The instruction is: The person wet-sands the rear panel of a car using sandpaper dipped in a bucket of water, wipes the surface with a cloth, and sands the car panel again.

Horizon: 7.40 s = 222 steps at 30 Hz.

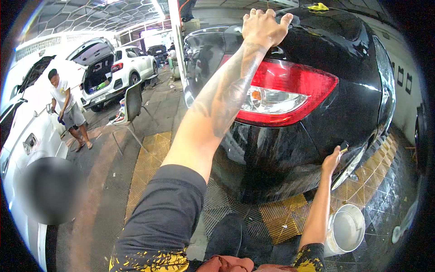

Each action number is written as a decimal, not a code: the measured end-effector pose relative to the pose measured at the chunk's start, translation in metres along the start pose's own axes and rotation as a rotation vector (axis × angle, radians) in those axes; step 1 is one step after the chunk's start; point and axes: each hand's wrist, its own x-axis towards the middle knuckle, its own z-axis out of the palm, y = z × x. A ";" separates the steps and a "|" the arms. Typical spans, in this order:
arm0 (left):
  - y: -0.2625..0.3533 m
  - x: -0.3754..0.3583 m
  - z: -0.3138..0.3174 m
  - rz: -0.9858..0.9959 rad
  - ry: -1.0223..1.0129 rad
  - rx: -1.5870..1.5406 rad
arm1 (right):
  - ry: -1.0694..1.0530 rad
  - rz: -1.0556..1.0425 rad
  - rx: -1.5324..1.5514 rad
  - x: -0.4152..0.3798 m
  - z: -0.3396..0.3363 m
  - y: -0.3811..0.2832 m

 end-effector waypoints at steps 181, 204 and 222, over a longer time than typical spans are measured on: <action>-0.052 0.049 0.025 0.014 -0.203 0.026 | -0.195 0.192 -0.303 -0.012 -0.020 -0.017; -0.052 0.043 0.027 0.055 -0.084 -0.019 | -0.367 0.175 -0.582 0.002 -0.025 0.004; -0.064 0.055 0.032 0.047 -0.123 -0.014 | -0.154 0.324 -0.161 -0.001 -0.022 -0.022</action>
